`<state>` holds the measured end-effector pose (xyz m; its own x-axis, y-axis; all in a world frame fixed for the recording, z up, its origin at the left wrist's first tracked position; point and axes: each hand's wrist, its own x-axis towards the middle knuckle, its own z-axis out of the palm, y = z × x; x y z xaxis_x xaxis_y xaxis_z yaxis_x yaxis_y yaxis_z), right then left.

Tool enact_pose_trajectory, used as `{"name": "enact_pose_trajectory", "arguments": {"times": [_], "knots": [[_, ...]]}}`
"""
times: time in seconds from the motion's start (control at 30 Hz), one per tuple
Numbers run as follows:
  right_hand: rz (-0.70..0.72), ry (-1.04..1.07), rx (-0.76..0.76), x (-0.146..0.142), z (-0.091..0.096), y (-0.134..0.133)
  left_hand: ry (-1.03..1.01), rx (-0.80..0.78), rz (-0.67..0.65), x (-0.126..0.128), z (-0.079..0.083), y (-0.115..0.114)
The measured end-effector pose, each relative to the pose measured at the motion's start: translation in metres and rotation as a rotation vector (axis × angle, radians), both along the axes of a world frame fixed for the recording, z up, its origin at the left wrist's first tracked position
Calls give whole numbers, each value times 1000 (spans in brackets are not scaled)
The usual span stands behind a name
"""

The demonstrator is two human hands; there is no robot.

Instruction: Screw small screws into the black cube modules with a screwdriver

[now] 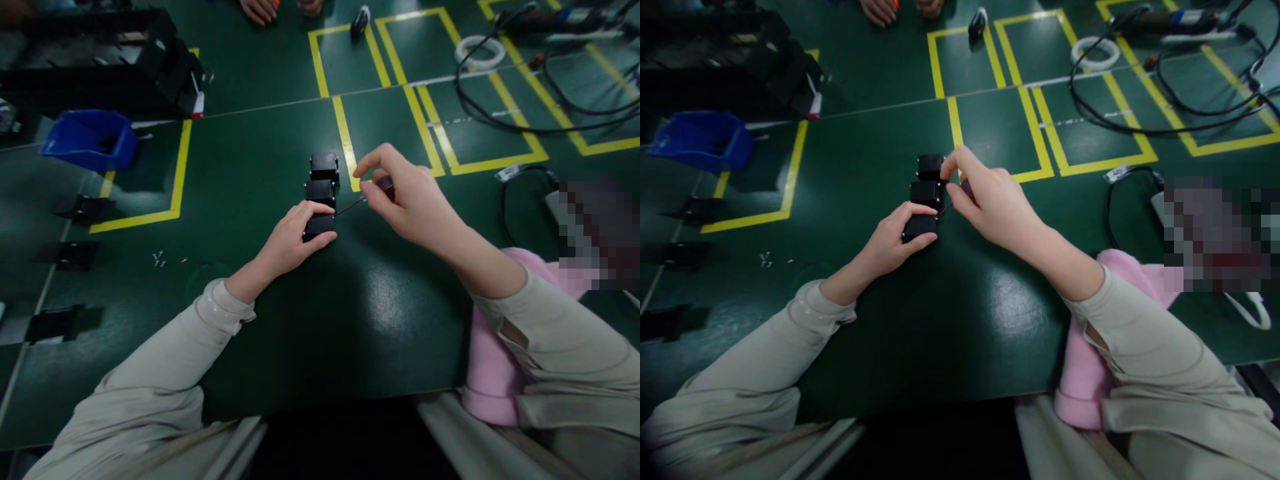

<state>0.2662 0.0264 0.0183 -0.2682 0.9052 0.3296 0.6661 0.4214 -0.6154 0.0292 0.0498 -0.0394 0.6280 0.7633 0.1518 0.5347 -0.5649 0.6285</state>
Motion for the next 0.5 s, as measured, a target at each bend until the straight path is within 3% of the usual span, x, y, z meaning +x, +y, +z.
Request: {"name": "enact_pose_trajectory", "arguments": {"times": [0.5], "knots": [[-15, 3, -13, 0, 1, 0, 18, -19, 12, 0, 0, -1]]}}
